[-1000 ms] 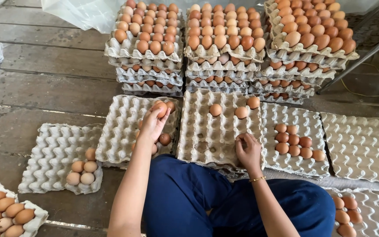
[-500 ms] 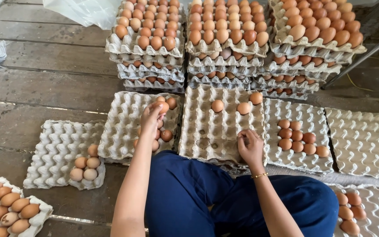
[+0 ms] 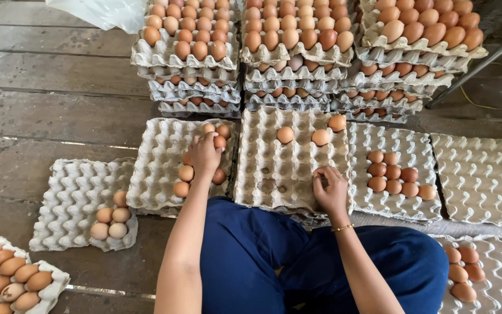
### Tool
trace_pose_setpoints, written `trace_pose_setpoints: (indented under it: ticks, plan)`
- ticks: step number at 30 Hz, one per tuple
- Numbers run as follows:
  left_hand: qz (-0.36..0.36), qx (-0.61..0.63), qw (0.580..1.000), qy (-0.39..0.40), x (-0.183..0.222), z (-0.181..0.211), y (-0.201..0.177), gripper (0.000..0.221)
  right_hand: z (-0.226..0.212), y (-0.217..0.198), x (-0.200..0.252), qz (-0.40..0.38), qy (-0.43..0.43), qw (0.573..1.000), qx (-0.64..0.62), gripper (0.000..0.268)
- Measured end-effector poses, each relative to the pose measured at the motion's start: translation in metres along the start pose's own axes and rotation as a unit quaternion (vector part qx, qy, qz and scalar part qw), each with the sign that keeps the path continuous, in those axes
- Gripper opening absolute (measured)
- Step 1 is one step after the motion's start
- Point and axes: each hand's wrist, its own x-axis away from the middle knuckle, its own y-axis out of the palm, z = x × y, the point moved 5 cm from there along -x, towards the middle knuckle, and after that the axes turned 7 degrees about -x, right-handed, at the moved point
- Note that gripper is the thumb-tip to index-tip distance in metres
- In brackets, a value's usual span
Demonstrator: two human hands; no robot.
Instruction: Sorting and packing chicken eggs into cardboard trays on the floor of a processing area.
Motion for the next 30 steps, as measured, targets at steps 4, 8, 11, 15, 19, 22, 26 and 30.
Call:
trace_pose_setpoints:
  ticks: [4, 8, 11, 15, 19, 22, 26, 30]
  plan:
    - [0.026, 0.003, 1.0, 0.004, 0.007, 0.013, -0.003, 0.045, 0.002, 0.0, 0.0, 0.006, -0.002, 1.0, 0.002, 0.01]
    - [0.069, -0.014, 0.997, 0.016, 0.016, 0.022, 0.002, 0.038, 0.002, -0.003, 0.002, 0.005, -0.003, 1.0, 0.007, 0.009]
    - [0.098, -0.042, 0.994, 0.003, 0.024, 0.025, -0.007, 0.029, 0.005, -0.003, 0.004, 0.0, -0.011, 1.0, 0.006, 0.005]
    - [0.059, 0.036, 0.997, -0.021, 0.03, 0.032, -0.016, 0.035, 0.007, -0.002, 0.003, -0.025, 0.049, 0.998, 0.0, 0.007]
    - [0.126, 0.006, 0.992, -0.023, 0.032, 0.032, -0.011, 0.042, 0.016, 0.002, 0.002, -0.027, 0.046, 0.999, -0.001, 0.006]
    - [0.136, -0.009, 0.99, -0.036, 0.035, 0.028, -0.011, 0.045, 0.017, 0.003, 0.003, -0.031, 0.058, 0.998, 0.011, 0.008]
    - [0.155, 0.009, 0.987, -0.036, 0.041, 0.031, -0.018, 0.048, 0.013, 0.0, 0.004, -0.023, 0.044, 0.999, 0.015, 0.008]
    - [0.159, 0.065, 0.985, -0.021, 0.043, 0.04, -0.036, 0.043, 0.022, 0.003, 0.004, -0.025, 0.047, 0.999, 0.006, 0.01]
